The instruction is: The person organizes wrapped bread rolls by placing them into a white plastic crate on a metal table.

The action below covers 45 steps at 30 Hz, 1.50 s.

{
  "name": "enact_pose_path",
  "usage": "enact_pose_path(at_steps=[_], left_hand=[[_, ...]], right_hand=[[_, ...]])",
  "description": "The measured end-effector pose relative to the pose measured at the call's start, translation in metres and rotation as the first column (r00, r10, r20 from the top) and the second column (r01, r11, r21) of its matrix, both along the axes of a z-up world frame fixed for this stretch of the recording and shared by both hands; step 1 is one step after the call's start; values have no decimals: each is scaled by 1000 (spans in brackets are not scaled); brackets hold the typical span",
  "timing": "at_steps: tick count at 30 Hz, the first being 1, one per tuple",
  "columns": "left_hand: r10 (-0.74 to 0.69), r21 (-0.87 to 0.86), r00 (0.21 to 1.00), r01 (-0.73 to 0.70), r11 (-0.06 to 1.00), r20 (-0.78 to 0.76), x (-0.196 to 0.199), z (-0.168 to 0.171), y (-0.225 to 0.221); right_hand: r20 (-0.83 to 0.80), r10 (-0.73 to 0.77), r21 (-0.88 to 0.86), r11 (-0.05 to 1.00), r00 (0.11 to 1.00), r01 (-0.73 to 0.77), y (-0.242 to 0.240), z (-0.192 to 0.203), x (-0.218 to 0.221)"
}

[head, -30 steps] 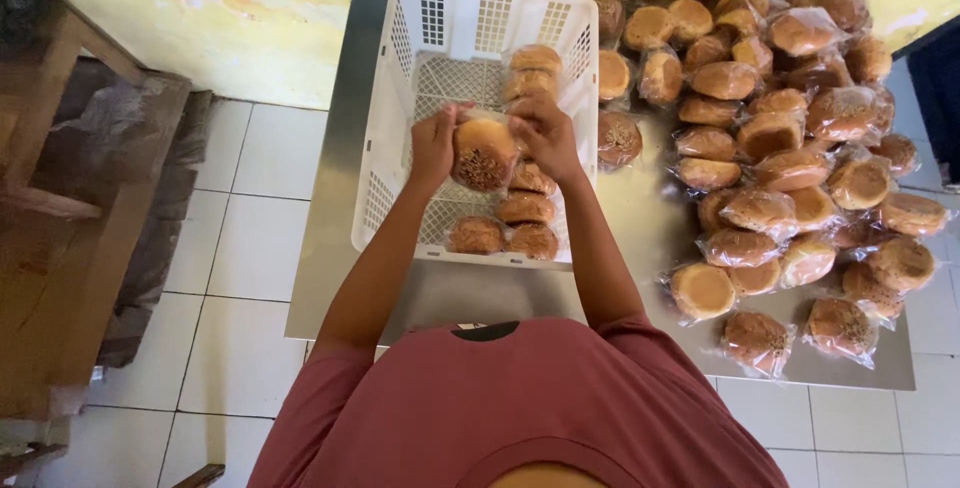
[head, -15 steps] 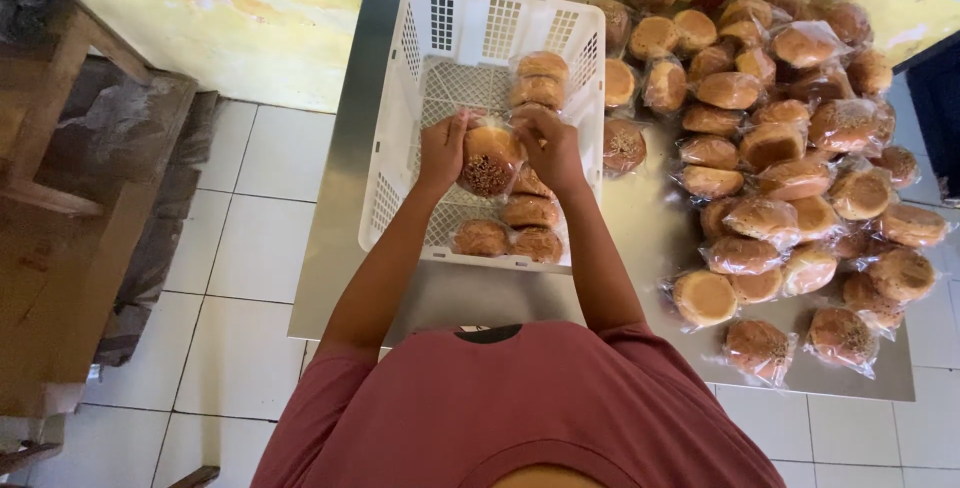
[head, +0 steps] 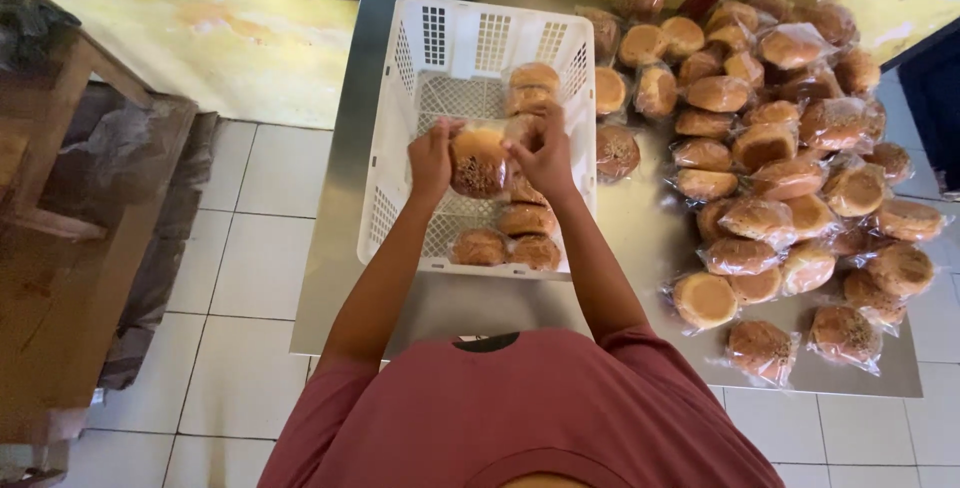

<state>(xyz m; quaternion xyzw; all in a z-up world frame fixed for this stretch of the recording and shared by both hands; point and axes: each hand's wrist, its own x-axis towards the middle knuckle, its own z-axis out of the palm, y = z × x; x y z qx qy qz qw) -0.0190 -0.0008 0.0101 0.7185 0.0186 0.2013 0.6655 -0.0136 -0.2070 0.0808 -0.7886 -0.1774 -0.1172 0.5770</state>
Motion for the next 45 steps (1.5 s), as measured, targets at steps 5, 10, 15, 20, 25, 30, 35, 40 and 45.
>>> enact_pose_path(at_steps=[5,10,15,20,25,30,35,40,45], left_hand=[[207,41,977,-206,978,-44,-8,15,2],[278,-30,960,-277,960,29,-7,12,7],[328,-130,944,-321,938,34,-4,10,10],[342,-185,940,-336,924,0,-4,13,13],[299,-306,954,-286,908,-7,4,-4,18],[252,-355,968,-229,906,17,2,-1,25],[181,-546,983,-159,822,-14,1,3,37],[187,-567,982,-162,808,-15,11,-10,38],[136,-462,959,-241,854,-249,25,-57,45]], right_hand=[[-311,204,-411,852,928,-325,-9,-30,10],[-286,375,-548,691,882,-471,-10,-61,17],[-496,319,-93,905,808,-414,-9,-63,23],[-416,318,28,941,852,-338,-6,-56,23],[-386,302,67,952,872,-300,-3,-56,24],[-200,447,92,895,872,-437,-5,-34,12],[-162,514,113,858,842,-502,-2,-21,4],[-176,483,115,875,858,-470,-5,-34,8],[-35,242,-184,952,970,-244,16,19,-19]])
